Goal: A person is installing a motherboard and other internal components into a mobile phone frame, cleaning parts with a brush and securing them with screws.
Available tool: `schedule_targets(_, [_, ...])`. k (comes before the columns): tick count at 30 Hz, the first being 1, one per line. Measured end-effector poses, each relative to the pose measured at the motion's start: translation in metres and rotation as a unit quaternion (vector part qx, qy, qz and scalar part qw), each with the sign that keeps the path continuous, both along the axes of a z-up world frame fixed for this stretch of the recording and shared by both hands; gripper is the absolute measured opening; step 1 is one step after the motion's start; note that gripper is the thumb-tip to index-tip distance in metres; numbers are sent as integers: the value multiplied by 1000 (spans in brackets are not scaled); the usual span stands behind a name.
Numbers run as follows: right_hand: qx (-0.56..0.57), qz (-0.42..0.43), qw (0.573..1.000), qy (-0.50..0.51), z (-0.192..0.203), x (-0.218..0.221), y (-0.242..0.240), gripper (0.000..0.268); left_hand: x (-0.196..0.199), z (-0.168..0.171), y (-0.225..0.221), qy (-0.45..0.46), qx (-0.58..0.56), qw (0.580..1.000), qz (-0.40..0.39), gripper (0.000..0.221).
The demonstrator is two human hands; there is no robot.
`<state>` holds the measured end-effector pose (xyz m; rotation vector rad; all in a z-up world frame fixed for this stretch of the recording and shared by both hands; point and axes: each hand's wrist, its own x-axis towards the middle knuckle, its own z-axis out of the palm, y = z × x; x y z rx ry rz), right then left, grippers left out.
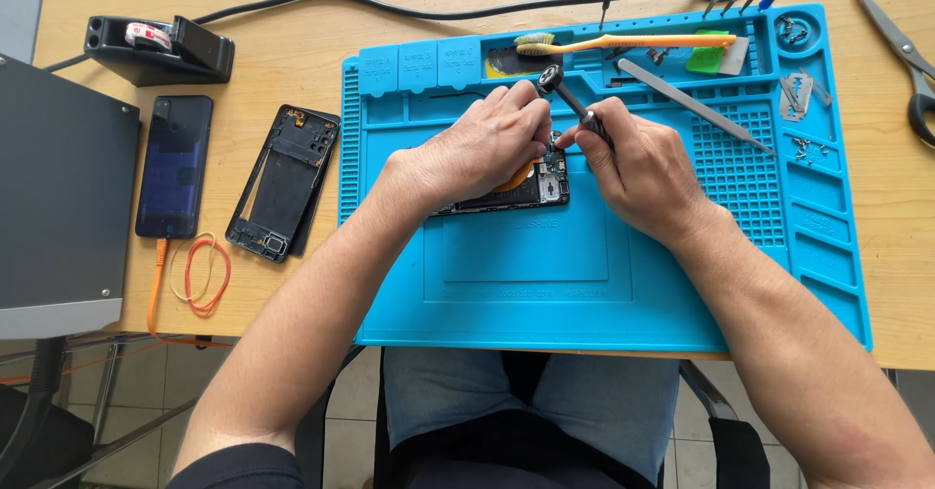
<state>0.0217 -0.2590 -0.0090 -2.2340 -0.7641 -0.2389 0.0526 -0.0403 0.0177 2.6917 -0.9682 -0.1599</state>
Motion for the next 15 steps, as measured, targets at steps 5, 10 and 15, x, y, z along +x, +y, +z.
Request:
schedule_targets(5, [-4,-3,1000,3,-2,0,0,27,-3,2,-3,6,37,999,7,17])
schedule_targets(10, [1,-4,1000,6,-1,0,0,28,-4,3,-3,16,40,999,6,19])
schedule_targets(15, [6,-3,1000,13,0,-1,1,28,-3,2,-1,24,39,999,4,19])
